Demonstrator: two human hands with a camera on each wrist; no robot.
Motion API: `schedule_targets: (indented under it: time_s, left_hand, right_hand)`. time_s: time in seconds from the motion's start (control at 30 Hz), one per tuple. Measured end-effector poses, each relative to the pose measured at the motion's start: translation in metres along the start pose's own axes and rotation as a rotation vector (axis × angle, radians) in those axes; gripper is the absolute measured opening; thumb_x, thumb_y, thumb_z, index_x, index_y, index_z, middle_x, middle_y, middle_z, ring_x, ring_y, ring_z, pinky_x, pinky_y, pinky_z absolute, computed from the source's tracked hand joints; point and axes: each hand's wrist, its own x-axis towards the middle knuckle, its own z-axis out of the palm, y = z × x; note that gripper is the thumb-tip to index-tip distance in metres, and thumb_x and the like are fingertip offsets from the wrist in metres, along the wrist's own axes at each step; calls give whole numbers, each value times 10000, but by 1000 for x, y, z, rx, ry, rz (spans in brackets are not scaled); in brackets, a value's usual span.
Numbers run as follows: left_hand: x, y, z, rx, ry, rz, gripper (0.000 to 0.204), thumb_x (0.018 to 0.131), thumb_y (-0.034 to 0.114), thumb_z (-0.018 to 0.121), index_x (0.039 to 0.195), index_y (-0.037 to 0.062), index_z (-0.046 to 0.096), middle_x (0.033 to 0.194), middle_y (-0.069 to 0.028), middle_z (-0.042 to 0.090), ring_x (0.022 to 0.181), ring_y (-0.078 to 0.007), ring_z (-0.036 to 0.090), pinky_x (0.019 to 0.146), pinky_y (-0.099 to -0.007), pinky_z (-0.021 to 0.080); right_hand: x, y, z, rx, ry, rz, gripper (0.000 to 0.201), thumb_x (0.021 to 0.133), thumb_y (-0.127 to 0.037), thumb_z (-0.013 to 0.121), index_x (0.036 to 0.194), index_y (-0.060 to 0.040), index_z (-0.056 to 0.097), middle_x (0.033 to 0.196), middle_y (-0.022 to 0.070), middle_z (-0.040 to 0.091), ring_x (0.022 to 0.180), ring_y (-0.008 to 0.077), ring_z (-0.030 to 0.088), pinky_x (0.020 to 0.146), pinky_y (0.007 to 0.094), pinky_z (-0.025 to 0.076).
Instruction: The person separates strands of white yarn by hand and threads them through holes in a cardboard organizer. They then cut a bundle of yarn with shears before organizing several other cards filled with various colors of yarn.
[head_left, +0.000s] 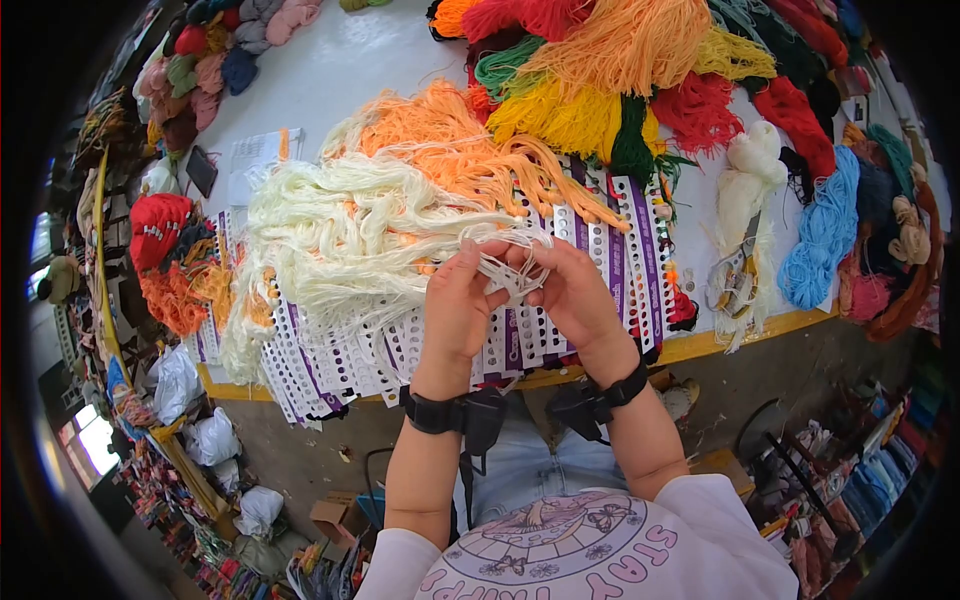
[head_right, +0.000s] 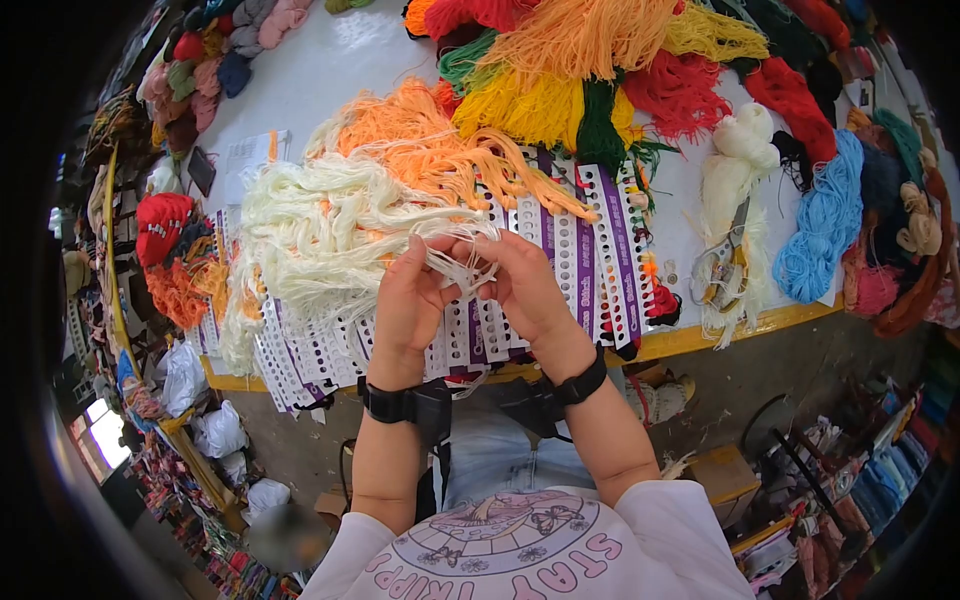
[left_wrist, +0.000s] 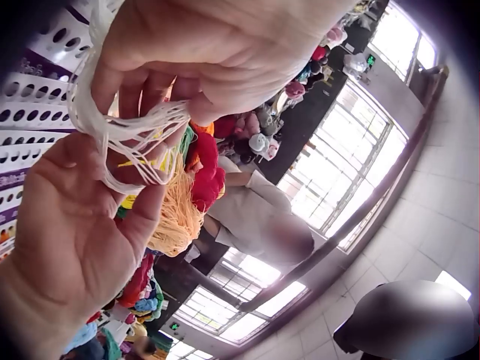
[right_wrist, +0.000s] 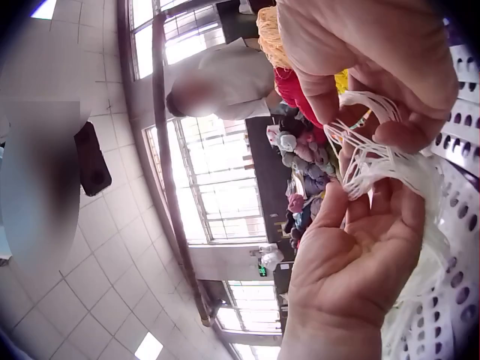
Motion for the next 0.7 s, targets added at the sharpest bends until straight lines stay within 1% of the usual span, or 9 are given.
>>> schedule_targets:
  time_s: [0.07, 0.1, 0.2, 0.3, 0.4, 0.47, 0.57, 0.67, 0.7]
  left_hand:
    - [-1, 1, 1, -67, -35, -20, 413, 919, 326, 366, 1076, -23, 524, 1001, -99, 572, 885, -150, 555, 710, -299, 486]
    - [-2, 3, 4, -46, -16, -28, 422, 920, 333, 358, 1079, -22, 522, 1005, -98, 571, 888, -151, 553, 714, -299, 482]
    - [-7, 8, 13, 24, 30, -46, 436, 921, 345, 346, 1089, -18, 519, 1020, -92, 568, 899, -151, 550, 717, -297, 475]
    - [-8, 8, 14, 83, 41, -49, 420, 919, 336, 360, 1089, -12, 521, 1033, -85, 567, 905, -147, 550, 699, -291, 477]
    - [-8, 7, 15, 90, 45, -39, 400, 918, 330, 370, 1075, -3, 528, 1032, -78, 570, 904, -140, 551, 679, -284, 481]
    - [-8, 6, 14, 83, 67, -20, 392, 918, 329, 374, 1062, 2, 533, 1030, -76, 572, 903, -135, 552, 659, -273, 487]
    - [-6, 6, 11, 4, 20, 3, 339, 908, 293, 424, 1037, 3, 541, 1008, -75, 581, 882, -127, 560, 628, -253, 491]
    - [-2, 1, 5, 142, 58, 24, 270, 887, 235, 485, 1016, 7, 549, 979, -76, 591, 853, -125, 571, 606, -243, 494]
    - [-1, 0, 4, 142, 67, 32, 254, 881, 220, 497, 1010, 9, 553, 971, -76, 594, 844, -125, 574, 615, -247, 495]
  right_hand:
    - [4, 3, -5, -89, -29, 37, 158, 787, -210, 607, 849, -66, 595, 723, -27, 577, 559, 22, 464, 475, 147, 346]
    - [5, 4, -7, -133, -43, 56, 170, 786, -216, 612, 857, -62, 594, 728, -28, 577, 564, 20, 465, 473, 147, 346]
    - [2, 6, -3, -394, -54, -53, 186, 777, -227, 631, 840, -53, 607, 702, -32, 575, 558, 15, 464, 460, 151, 341]
    - [4, 8, -7, -549, -64, -65, 183, 769, -225, 642, 821, -51, 626, 662, -41, 567, 540, 6, 452, 450, 151, 331]
    - [1, 8, 1, -462, -14, -118, 182, 764, -229, 651, 826, -59, 644, 631, -46, 556, 525, 6, 441, 449, 149, 324]
    - [3, 10, -4, -425, -17, -119, 192, 765, -226, 650, 861, -60, 645, 647, -44, 564, 530, 5, 442, 450, 149, 326]
    - [3, 10, -5, -404, -17, -134, 199, 770, -220, 646, 892, -63, 646, 672, -40, 575, 537, 4, 444, 452, 148, 330]
    - [3, 9, -5, -426, -16, -148, 194, 777, -216, 637, 896, -64, 645, 695, -37, 584, 548, 4, 451, 456, 148, 335]
    - [3, 9, -5, -437, -15, -151, 191, 781, -216, 633, 895, -64, 645, 702, -35, 587, 553, 5, 454, 458, 148, 337]
